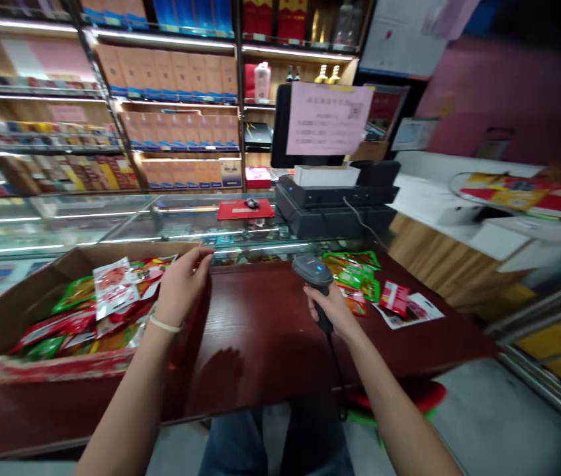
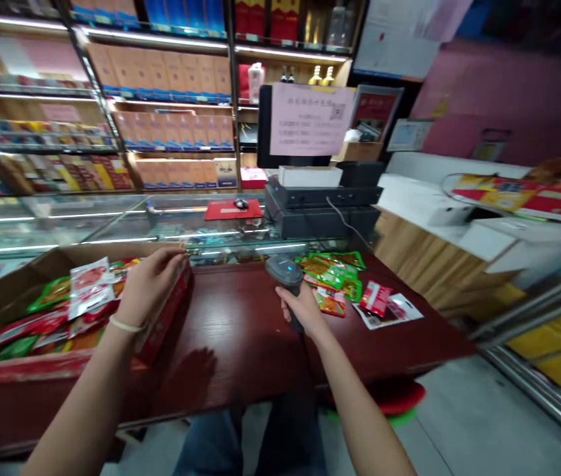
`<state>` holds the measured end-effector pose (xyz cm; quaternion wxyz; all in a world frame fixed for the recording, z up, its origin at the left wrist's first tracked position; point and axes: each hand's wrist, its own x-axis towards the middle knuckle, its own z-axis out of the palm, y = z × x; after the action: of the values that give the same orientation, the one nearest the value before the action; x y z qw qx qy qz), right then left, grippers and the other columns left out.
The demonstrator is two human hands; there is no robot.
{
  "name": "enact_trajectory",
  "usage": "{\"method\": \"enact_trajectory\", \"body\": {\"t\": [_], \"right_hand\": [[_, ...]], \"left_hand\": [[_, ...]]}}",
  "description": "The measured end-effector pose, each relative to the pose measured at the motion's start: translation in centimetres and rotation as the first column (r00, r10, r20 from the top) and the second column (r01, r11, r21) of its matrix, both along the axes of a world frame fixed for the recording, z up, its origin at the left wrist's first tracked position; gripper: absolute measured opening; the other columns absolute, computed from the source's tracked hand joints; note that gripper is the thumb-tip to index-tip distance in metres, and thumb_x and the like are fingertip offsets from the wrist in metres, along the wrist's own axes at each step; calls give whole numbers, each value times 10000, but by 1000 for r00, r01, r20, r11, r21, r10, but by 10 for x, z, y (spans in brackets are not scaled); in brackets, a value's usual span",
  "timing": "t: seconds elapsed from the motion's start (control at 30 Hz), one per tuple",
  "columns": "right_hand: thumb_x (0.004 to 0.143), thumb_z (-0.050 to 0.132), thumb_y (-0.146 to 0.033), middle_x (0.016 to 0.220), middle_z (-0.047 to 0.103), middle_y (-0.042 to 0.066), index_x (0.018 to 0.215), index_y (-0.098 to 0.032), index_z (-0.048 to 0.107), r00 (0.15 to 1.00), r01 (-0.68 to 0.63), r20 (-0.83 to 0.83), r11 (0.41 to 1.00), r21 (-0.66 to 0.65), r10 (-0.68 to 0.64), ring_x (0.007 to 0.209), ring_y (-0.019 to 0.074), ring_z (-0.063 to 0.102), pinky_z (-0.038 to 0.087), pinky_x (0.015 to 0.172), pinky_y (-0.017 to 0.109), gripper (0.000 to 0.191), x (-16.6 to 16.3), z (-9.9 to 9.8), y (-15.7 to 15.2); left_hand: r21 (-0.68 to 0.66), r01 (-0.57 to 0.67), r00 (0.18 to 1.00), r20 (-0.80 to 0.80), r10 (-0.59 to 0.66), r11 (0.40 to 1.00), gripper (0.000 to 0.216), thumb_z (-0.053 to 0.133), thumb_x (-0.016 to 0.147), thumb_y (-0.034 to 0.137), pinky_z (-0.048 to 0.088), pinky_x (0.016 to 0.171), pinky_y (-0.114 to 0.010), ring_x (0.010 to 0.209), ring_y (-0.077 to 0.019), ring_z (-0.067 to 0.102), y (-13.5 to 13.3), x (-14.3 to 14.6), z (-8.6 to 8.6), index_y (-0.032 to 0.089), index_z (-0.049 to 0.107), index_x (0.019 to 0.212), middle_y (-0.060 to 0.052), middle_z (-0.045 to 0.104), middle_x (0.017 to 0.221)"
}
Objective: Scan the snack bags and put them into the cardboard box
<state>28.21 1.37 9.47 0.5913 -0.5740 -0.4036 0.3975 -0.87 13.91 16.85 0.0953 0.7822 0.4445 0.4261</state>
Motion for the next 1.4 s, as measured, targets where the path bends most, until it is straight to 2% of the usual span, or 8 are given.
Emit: {"method": "enact_trajectory", "body": {"t": [0.17, 0.4, 0.53, 0.67, 0.87, 1.17, 1.27, 1.4], "right_hand": [[736, 695, -489, 491, 521, -69, 782, -211, 496, 989, 147, 18, 988, -36, -146, 339, 92, 464, 360, 327, 196, 346, 47, -17, -35], [735, 686, -517, 489, 524, -76, 831, -216, 485, 936, 350, 0, 934, -67, -351, 337, 96, 464, 356, 316, 194, 375, 118, -30, -79], [744, 687, -515, 503, 532, -73, 871, -223, 495, 924, 380, -27, 923, -51, -382, 334, 89, 456, 341, 315, 193, 371, 146, -41, -92], [751, 693, -495, 525, 538, -76, 861, -240, 472, 918, 375, -107, 924, -68, -381, 344, 90, 466, 371, 329, 202, 355, 160, -49, -96], [740, 690, -491, 513, 538, -82, 856, -232, 465, 923, 346, -149, 935, -76, -354, 335, 88, 458, 359, 325, 194, 362, 164, -50, -95], [724, 712, -500, 508, 527, -72, 796, -227, 475, 929, 347, -119, 936, -55, -352, 339, 95, 455, 354, 318, 203, 368, 150, -36, -89], [733, 706, -502, 502, 521, -58, 742, -217, 483, 941, 322, -102, 947, -20, -322, 341, 98, 451, 362, 324, 216, 362, 139, -27, -83], [743, 709, -481, 509, 526, -49, 723, -207, 504, 960, 264, -105, 964, 34, -260, 340, 95, 453, 373, 336, 223, 342, 120, -18, -64]], "left_hand": [[-39, 272, 961, -32, -273, 962, 242, 508, 887, 352, 497, 841, -330, 910, -235, 670, 5, 98, -25, 260, 674, 1036, -42, 729, 997], [-90, 595, 799, -50, -600, 799, 285, 550, 829, 220, 453, 980, -393, 1047, -268, 621, 8, 253, -86, 216, 671, 1086, -94, 688, 1099], [-175, 667, 723, -83, -686, 724, 317, 557, 797, 171, 440, 1005, -395, 1077, -263, 602, 7, 325, -123, 197, 666, 1094, -113, 669, 1111], [-199, 630, 735, -160, -659, 751, 514, 551, 713, 75, 367, 1080, -434, 1229, -281, 507, 11, 367, -153, 169, 604, 1216, -146, 597, 1255], [-204, 561, 729, -339, -595, 802, 673, 637, 697, 213, 291, 1112, -459, 1287, -330, 431, 16, 373, -161, 144, 486, 1349, -187, 481, 1373], [-184, 398, 762, -479, -436, 899, 280, 550, 819, 168, 454, 895, -379, 1074, -276, 523, 2, 335, -152, 180, 617, 1091, -154, 598, 1089], [-168, 413, 860, -252, -444, 895, 292, 504, 853, 162, 442, 933, -359, 1052, -249, 567, 7, 305, -145, 206, 627, 1114, -123, 631, 1100], [-211, 354, 887, 385, -255, 911, 216, 604, 840, 351, 464, 895, -349, 933, -264, 642, 16, 248, -137, 212, 689, 982, -89, 705, 950]]}}
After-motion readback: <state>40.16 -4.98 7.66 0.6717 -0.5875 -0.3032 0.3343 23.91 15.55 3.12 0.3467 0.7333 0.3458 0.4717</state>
